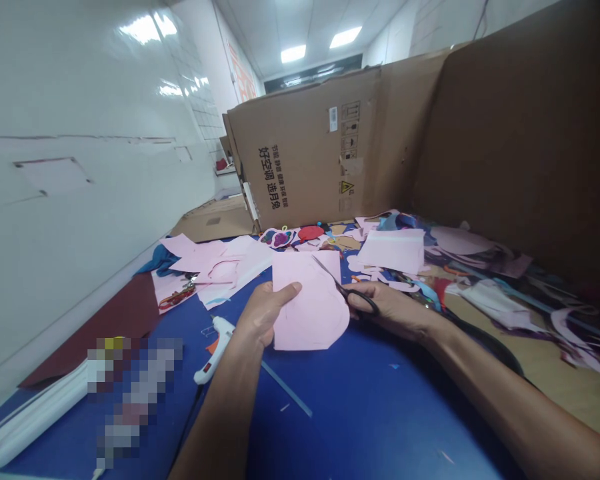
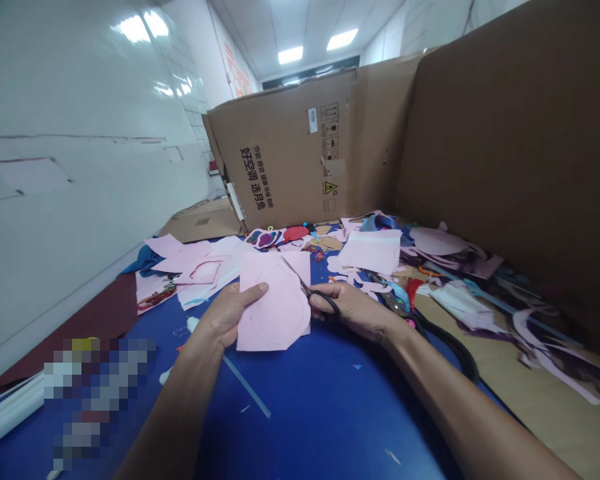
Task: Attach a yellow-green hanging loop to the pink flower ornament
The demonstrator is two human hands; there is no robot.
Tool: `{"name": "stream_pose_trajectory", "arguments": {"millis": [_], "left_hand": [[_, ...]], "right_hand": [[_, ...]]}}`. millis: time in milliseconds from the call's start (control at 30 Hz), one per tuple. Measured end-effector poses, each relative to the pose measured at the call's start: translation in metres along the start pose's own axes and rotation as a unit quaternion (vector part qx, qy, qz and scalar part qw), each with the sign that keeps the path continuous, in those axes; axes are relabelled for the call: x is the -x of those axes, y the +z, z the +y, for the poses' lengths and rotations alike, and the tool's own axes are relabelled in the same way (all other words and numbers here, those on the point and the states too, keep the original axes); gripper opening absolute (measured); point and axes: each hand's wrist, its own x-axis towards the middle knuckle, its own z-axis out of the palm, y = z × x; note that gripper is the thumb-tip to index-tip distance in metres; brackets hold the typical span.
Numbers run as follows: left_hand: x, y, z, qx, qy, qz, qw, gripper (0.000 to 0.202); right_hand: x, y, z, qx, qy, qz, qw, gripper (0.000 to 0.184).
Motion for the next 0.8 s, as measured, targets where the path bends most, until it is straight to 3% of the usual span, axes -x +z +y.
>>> {"name": "stream_pose_trajectory", "arguments": {"millis": [367,800], "left_hand": [[-0.001,-0.002,0.0,-0.004,-0.011,-0.012,1.0,0.032],[-0.005,-0.005,-0.003,-0.006,-0.013,-0.004,1.0,0.035]], "right_hand": [[0.001,-0.005,-0.006,0.044,-0.003,-0.006,0.999,0.06],[0.0,-0.011,-0.005,0.02,0.018,0.007,1.0,0.057]]}}
